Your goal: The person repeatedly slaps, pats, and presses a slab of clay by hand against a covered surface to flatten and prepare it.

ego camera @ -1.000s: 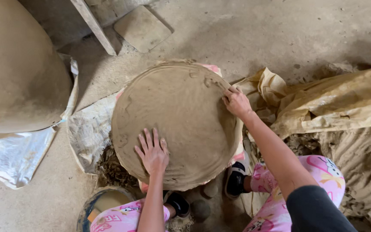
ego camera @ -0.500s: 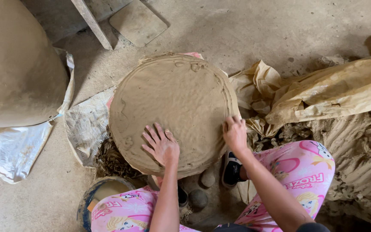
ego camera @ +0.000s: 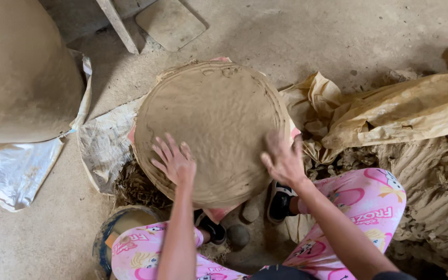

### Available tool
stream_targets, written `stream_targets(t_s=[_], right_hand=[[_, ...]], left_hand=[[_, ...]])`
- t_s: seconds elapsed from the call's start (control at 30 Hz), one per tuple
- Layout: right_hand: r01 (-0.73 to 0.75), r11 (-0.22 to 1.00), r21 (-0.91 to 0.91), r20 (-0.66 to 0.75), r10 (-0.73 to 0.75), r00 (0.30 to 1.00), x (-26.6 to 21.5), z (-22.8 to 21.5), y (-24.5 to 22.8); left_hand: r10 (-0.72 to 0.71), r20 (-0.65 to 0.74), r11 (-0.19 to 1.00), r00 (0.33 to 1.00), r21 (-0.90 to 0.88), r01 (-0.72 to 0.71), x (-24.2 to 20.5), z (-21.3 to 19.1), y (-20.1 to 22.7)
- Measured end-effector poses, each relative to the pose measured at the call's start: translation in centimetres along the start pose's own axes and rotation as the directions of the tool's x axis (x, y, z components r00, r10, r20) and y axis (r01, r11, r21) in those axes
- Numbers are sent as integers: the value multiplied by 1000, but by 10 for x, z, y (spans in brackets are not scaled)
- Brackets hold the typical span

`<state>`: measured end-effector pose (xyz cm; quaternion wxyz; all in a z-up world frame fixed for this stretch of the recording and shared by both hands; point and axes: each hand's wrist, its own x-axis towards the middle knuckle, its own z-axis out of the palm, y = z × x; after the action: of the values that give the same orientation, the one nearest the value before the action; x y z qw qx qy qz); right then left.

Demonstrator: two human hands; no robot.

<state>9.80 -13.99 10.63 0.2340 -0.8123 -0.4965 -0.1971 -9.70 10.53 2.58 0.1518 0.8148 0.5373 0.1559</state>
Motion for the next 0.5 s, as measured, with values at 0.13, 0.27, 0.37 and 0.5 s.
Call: stream_targets(t_s=[0.13,0.27,0.37,0.5], right_hand=[[-788,614,40,663,574,481,33,24,31],[-287,955,79,261,258,930,45,68,66],[-200,979,-31,204,203,958,25,104,80],[-204,975,-88,294,221,930,-26,113,36]], left_hand=[[56,276,963,960,239,-125,27,4,-34],[69,103,978,992,190,-87,11,31,-41],[8,78,984,997,178,-22,-4,46,-36],[-69,11,987,998,146,66,-17,53,-24]])
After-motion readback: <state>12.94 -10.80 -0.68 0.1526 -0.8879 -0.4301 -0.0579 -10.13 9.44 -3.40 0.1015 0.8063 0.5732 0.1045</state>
